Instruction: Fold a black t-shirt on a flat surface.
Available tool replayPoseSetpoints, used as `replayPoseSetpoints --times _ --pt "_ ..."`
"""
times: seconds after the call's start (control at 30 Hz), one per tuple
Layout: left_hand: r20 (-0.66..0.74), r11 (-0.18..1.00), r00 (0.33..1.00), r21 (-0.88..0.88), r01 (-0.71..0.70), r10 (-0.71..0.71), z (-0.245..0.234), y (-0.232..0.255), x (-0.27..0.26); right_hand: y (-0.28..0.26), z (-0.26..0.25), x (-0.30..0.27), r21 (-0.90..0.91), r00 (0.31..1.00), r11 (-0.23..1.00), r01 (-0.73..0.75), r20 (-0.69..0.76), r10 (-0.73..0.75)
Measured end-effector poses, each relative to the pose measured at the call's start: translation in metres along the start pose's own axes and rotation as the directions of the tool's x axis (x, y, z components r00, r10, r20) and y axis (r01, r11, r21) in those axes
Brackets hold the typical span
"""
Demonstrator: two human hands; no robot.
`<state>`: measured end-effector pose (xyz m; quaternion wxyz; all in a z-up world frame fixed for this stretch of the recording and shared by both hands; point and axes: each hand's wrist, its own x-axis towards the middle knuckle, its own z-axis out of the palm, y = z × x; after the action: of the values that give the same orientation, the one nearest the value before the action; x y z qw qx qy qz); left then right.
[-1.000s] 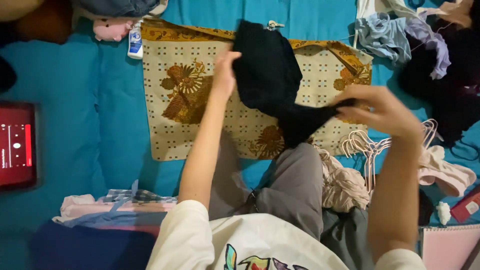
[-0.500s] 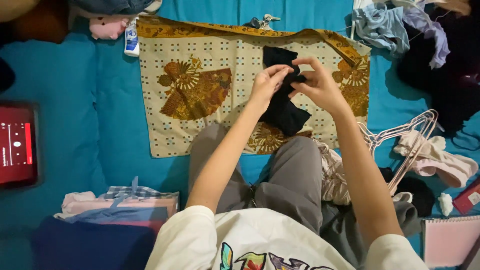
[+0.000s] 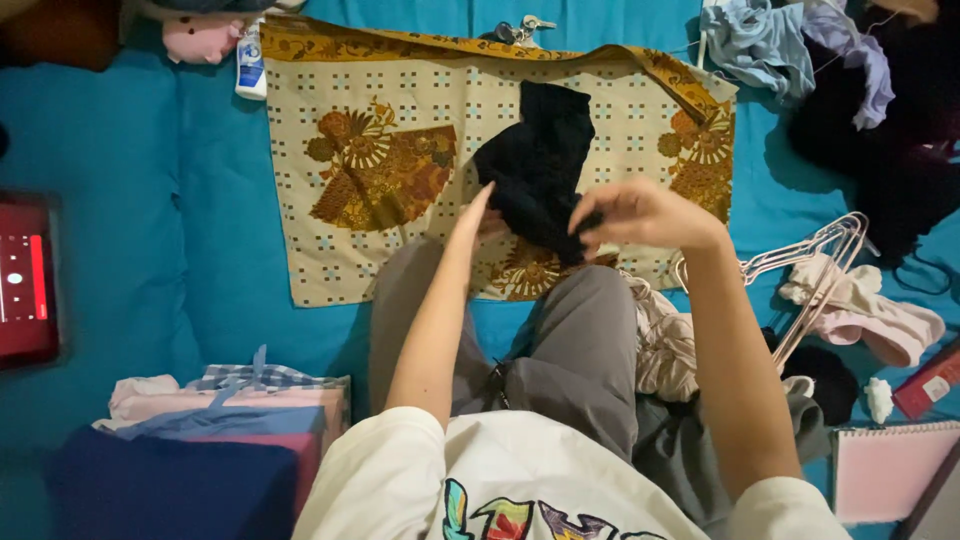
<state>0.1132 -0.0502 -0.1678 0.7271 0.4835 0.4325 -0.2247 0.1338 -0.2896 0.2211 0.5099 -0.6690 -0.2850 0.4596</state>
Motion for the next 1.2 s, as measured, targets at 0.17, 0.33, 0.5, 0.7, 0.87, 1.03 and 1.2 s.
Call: replayPoseSetpoints --times 0.17,0.33,0.5,0.7,0.87,1.03,1.2 --pt "0.081 1.000 0.997 0.031 0.007 -0.009 0.020 0.032 -0.045 -0.037 0.012 -0.021 -0.223 0.966 0.975 0.007 0.254 0.051" --pt "0.110 0.998 0.994 0.057 -0.006 -0.001 0.043 0.042 -0.058 -0.058 0.002 -0.042 -0.078 0.880 0.974 0.213 0.448 -0.156" --pt "0.146 0.972 0.989 0.235 -0.029 -0.005 0.059 0.018 -0.022 -0.065 -0.002 -0.048 -0.048 0.850 0.973 0.228 0.497 -0.174" --pt "0.117 0.987 0.982 0.070 0.141 -0.149 0.064 -0.026 0.050 -0.059 -0.010 -0.056 -0.060 0.881 0.975 0.213 0.442 -0.165" --pt "0.268 0.968 0.954 -0.167 0.186 -0.137 0.055 -0.024 0.056 -0.069 -0.017 -0.060 -0.037 0.873 0.964 0.263 0.434 -0.222" --pt "0.155 0.991 0.983 -0.083 0.110 -0.096 0.041 0.011 0.020 -0.083 -0.027 -0.067 -0.074 0.827 0.915 0.397 0.462 -0.321" --pt "0.029 0.967 1.000 -0.254 0.014 -0.007 0.018 0.007 0.068 -0.083 -0.026 -0.068 -0.054 0.785 0.905 0.421 0.522 -0.334"
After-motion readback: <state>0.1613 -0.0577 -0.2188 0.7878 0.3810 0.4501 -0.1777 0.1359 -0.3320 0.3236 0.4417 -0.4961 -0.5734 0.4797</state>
